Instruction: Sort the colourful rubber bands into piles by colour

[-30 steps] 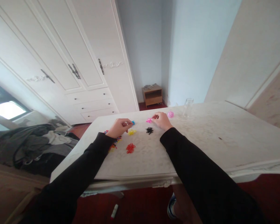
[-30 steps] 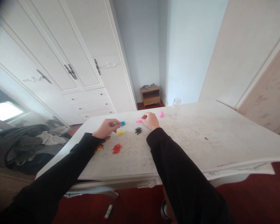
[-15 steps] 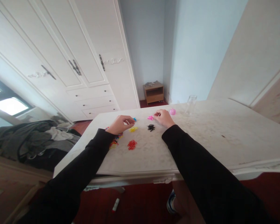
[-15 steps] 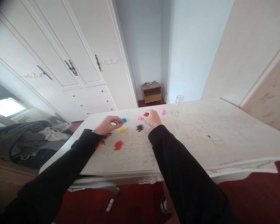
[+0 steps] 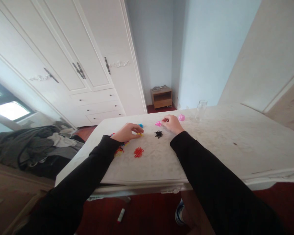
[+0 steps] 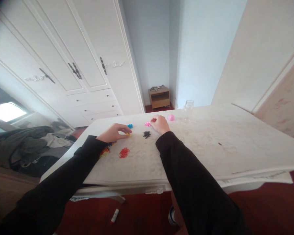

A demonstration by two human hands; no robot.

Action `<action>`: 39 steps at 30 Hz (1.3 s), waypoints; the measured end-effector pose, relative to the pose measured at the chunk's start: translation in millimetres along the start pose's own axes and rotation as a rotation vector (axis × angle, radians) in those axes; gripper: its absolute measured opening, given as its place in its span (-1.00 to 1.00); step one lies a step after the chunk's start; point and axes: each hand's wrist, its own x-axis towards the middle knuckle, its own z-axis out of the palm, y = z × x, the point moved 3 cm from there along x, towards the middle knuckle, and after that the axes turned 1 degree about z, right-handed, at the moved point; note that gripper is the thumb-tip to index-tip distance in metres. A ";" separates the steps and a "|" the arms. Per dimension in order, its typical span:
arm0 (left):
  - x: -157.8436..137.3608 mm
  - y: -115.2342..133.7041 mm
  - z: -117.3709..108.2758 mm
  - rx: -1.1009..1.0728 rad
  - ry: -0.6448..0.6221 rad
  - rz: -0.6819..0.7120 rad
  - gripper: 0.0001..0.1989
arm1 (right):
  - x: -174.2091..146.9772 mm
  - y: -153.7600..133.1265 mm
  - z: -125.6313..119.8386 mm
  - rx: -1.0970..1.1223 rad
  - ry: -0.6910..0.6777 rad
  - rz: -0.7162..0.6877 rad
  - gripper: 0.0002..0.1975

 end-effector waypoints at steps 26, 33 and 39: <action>-0.1 1.6 -0.1 0.010 0.078 -0.032 -0.75 | -0.1 2.2 -0.5 -0.015 0.006 -0.002 -0.94; 0.0 1.9 0.9 0.018 0.060 -0.054 -0.72 | -0.5 -0.1 -0.6 0.003 -0.013 0.012 -0.93; 0.4 -0.6 1.7 0.007 0.037 -0.049 -0.75 | -1.2 -1.4 -0.3 0.022 0.008 0.006 -0.91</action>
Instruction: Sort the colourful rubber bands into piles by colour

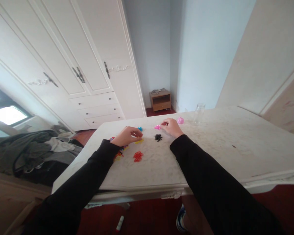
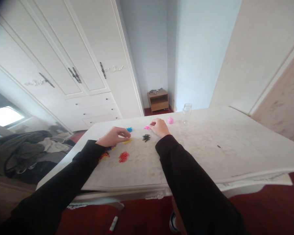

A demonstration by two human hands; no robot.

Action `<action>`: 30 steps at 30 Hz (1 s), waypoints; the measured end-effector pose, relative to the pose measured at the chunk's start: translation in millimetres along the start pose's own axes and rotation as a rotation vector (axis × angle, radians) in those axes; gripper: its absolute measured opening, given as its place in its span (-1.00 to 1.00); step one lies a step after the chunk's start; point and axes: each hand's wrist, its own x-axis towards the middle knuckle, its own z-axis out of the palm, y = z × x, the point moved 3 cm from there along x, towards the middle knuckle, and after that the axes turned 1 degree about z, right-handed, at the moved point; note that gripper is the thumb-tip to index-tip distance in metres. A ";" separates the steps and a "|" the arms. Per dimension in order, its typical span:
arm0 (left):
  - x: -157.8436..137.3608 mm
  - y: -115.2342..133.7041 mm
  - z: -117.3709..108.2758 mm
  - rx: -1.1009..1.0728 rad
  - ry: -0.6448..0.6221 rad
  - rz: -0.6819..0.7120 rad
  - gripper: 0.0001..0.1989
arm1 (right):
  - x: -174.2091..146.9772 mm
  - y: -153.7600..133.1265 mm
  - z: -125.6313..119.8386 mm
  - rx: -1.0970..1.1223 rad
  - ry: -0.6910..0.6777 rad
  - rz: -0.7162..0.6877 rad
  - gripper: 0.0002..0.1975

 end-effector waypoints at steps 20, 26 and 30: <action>0.3 1.3 0.7 0.010 0.041 0.012 -0.77 | 0.2 0.8 0.9 -0.010 -0.014 -0.018 -0.91; 0.3 2.7 0.8 0.033 0.044 0.004 -0.76 | 0.3 1.5 1.0 -0.005 -0.018 -0.012 -0.90; 0.3 0.8 1.3 0.042 0.039 -0.010 -0.76 | 0.1 0.8 0.4 -0.014 -0.027 -0.008 -0.92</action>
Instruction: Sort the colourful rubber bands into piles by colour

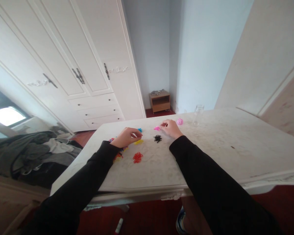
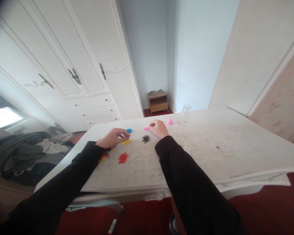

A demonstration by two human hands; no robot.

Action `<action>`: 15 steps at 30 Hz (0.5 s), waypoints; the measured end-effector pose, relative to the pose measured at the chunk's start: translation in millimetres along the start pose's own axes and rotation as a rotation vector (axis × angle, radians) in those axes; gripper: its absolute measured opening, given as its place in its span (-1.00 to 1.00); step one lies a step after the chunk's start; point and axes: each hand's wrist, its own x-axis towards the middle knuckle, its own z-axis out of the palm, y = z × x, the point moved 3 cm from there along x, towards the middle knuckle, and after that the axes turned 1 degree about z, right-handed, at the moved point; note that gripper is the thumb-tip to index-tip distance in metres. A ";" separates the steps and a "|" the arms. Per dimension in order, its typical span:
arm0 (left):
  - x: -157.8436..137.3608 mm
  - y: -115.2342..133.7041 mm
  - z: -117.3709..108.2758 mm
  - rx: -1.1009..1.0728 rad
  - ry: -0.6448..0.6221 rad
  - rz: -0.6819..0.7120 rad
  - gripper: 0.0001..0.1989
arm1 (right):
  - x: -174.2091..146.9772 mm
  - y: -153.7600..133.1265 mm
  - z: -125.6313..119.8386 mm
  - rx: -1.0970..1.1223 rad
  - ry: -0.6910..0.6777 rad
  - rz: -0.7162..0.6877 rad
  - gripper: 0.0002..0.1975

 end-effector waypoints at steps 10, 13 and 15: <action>-0.4 3.5 0.1 0.006 -0.005 0.000 -0.78 | -0.8 -0.7 -0.1 0.013 -0.008 -0.001 -0.90; -0.3 4.6 0.1 0.006 -0.002 0.005 -0.78 | -0.8 -0.1 0.3 0.009 -0.005 -0.007 -0.90; -0.2 4.9 0.2 0.008 -0.001 0.008 -0.78 | -0.7 0.3 0.5 0.005 -0.003 -0.006 -0.90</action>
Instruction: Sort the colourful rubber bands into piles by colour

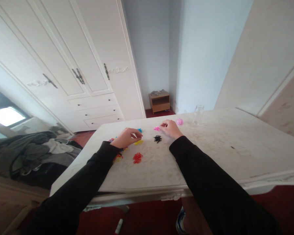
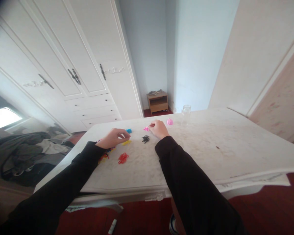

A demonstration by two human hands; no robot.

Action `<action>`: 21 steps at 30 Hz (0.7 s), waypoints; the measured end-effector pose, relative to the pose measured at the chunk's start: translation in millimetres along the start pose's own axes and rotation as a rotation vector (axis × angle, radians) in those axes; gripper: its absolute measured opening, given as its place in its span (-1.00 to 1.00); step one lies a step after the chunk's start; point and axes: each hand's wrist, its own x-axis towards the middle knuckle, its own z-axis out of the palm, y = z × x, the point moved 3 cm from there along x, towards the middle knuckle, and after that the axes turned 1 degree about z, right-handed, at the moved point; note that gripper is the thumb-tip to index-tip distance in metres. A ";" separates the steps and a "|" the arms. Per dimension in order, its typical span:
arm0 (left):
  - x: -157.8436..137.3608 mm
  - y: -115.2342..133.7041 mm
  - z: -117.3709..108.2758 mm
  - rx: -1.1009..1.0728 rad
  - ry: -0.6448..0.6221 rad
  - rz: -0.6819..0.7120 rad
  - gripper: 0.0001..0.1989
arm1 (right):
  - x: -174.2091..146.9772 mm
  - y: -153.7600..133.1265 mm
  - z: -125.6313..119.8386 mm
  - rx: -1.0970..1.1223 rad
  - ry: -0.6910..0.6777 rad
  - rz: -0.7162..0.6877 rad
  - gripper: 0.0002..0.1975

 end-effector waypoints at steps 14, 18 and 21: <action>-0.1 1.5 -0.3 0.008 0.008 0.017 -0.76 | 0.8 0.6 -0.1 -0.007 0.004 -0.001 -0.91; -0.6 3.9 -1.8 0.023 0.017 0.013 -0.76 | 0.5 0.0 -0.4 0.000 0.000 -0.001 -0.92; -0.3 1.5 -5.8 0.029 0.036 0.008 -0.77 | 0.8 0.0 -0.6 -0.001 -0.005 0.000 -0.92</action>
